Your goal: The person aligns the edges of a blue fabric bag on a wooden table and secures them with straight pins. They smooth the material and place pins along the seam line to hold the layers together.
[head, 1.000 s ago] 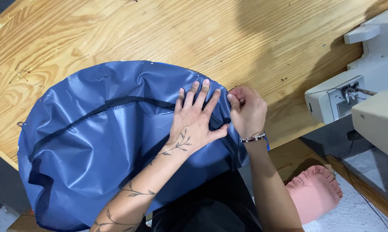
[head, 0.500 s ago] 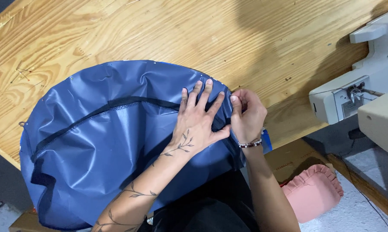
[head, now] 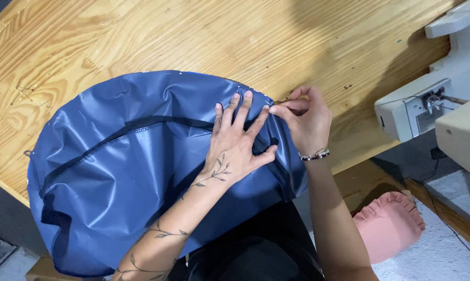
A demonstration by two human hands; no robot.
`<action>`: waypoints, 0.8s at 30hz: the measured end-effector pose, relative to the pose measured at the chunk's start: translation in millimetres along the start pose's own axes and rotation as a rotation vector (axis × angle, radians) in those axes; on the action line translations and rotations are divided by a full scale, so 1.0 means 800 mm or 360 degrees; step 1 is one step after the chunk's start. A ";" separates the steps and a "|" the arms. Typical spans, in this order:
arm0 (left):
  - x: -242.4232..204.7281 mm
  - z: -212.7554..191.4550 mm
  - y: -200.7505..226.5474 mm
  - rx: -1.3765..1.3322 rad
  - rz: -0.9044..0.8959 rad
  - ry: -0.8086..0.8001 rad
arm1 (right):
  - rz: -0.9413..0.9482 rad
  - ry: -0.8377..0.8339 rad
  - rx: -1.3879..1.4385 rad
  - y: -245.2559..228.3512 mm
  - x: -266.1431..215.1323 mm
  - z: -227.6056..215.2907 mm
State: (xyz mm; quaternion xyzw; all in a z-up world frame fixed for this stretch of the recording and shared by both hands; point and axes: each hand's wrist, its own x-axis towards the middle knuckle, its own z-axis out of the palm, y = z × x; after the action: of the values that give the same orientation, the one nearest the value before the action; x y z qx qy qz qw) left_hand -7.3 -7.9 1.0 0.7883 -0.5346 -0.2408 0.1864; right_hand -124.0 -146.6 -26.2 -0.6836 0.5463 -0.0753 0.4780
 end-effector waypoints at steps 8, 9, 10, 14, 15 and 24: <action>0.028 -0.016 0.009 0.0066 -0.0053 0.0012 | -0.0219 0.0147 -0.0686 0.061 -0.061 -0.038; 0.033 -0.014 0.009 0.0135 -0.0032 0.0031 | -0.0236 0.0104 -0.0805 0.067 -0.072 -0.045; 0.045 -0.010 0.007 0.0143 -0.0019 0.0036 | -0.0238 0.0119 -0.0797 0.076 -0.078 -0.046; 0.080 0.013 -0.005 0.0308 0.0232 -0.0118 | -0.0286 0.0041 -0.0772 0.098 -0.086 -0.056; 0.089 0.020 -0.010 0.0355 0.0302 -0.0207 | -0.0300 -0.0022 -0.0652 0.099 -0.083 -0.060; 0.093 -0.053 0.035 0.0008 0.0130 -0.0891 | -0.0294 -0.0084 -0.0070 0.130 -0.124 -0.080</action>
State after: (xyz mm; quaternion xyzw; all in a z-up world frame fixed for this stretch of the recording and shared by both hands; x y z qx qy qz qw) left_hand 19.2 -85.8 37.7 0.6693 -0.5973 -0.4401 0.0393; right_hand -272.7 -96.4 -27.4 -0.7432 0.4696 -0.0891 0.4682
